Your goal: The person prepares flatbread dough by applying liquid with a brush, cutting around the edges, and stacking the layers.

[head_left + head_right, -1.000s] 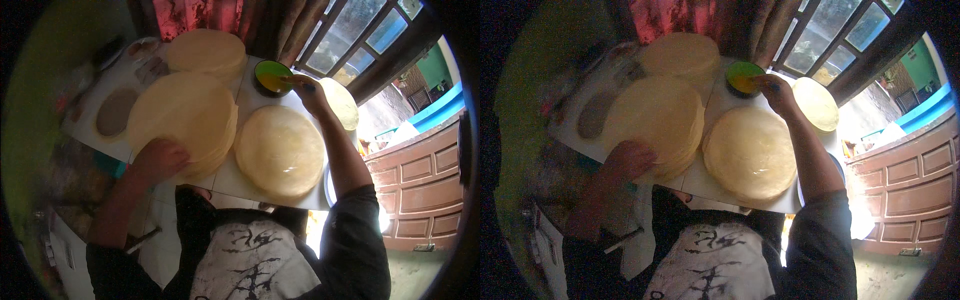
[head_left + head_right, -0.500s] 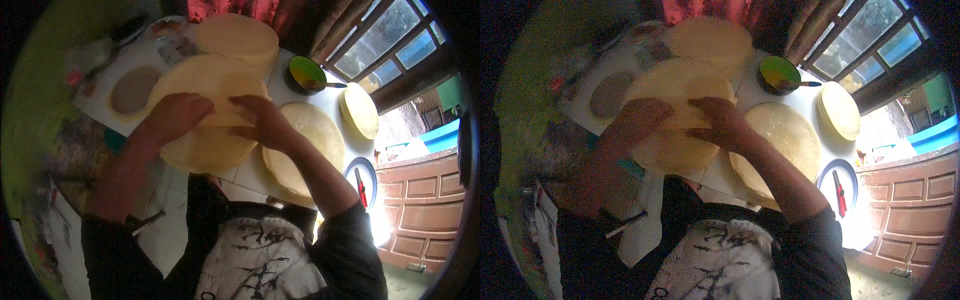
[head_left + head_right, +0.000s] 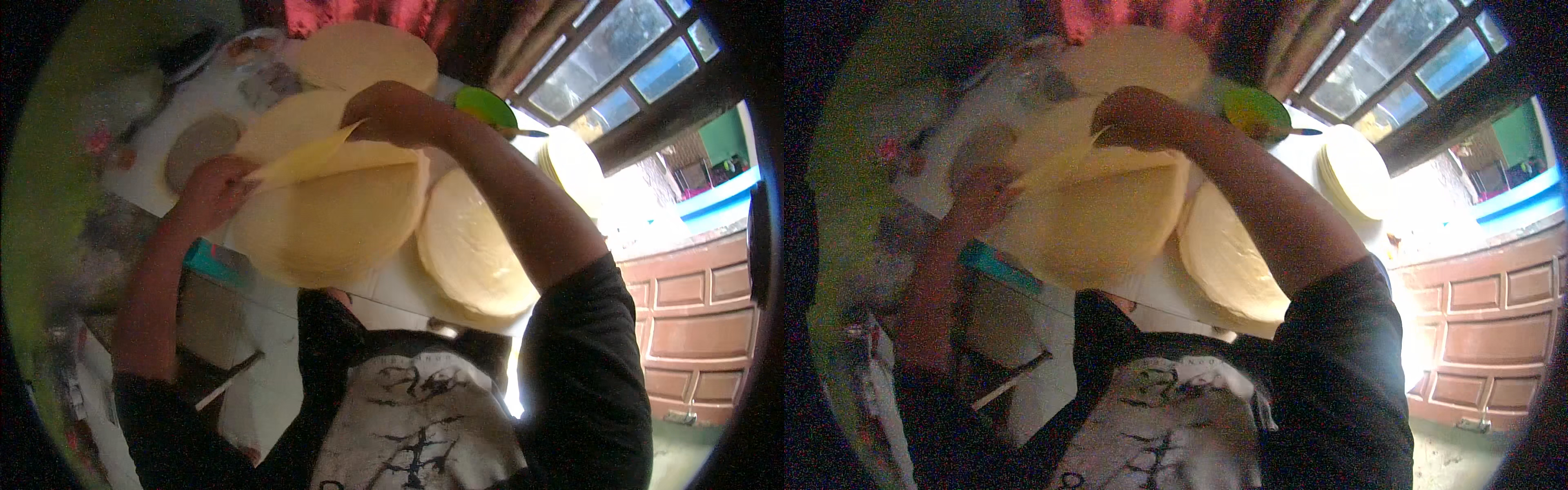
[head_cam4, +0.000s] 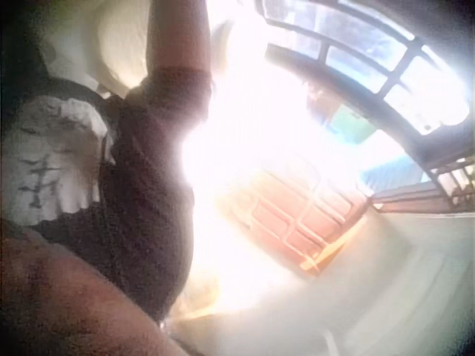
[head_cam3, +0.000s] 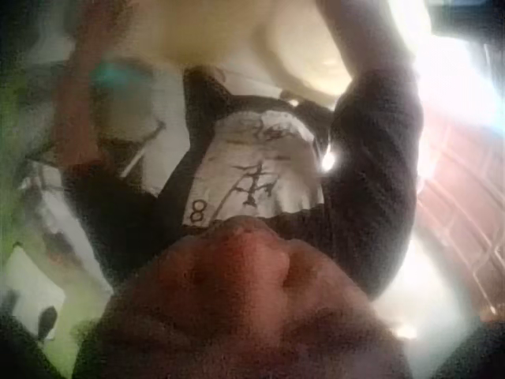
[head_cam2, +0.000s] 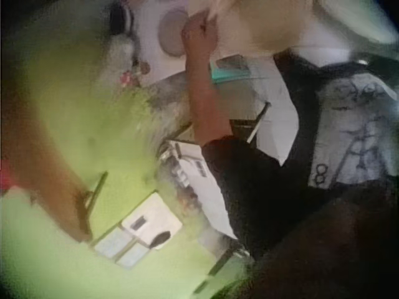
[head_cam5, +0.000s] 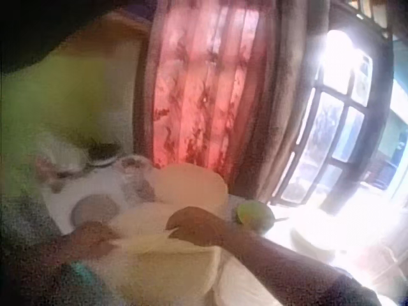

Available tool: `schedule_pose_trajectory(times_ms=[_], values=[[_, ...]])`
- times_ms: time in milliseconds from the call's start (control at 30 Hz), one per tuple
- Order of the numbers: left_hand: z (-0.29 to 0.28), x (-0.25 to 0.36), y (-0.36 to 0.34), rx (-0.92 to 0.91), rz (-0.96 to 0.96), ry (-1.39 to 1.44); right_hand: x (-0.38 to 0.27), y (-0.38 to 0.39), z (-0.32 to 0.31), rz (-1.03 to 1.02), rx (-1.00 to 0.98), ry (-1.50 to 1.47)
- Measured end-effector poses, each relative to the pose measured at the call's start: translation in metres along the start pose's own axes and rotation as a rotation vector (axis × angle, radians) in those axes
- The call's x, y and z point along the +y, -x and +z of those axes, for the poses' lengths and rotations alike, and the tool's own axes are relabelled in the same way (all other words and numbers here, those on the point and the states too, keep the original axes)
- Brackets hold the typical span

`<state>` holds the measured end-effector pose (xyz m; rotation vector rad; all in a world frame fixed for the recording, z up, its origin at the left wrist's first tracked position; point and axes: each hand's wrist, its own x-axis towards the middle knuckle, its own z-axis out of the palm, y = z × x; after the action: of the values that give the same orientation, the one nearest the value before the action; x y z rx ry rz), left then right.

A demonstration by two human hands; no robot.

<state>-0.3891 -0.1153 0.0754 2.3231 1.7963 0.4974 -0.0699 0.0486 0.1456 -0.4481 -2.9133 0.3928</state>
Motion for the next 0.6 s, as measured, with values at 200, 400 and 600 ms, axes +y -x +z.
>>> schedule_pose_trajectory(times_ms=[200, 400, 600], values=[[-0.055, 0.007, -0.068, -0.003, -0.296, 0.667, 0.025, -0.023, -0.054, 0.364, 0.031, -0.143], [-0.109, -0.015, -0.127, -0.002, -0.093, 0.152, 0.056, -0.037, -0.088, 0.489, 0.177, -0.371], [-0.161, 0.004, -0.138, 0.126, -0.252, 0.182, -0.014, -0.019, -0.153, 0.486, 0.312, -0.226]])
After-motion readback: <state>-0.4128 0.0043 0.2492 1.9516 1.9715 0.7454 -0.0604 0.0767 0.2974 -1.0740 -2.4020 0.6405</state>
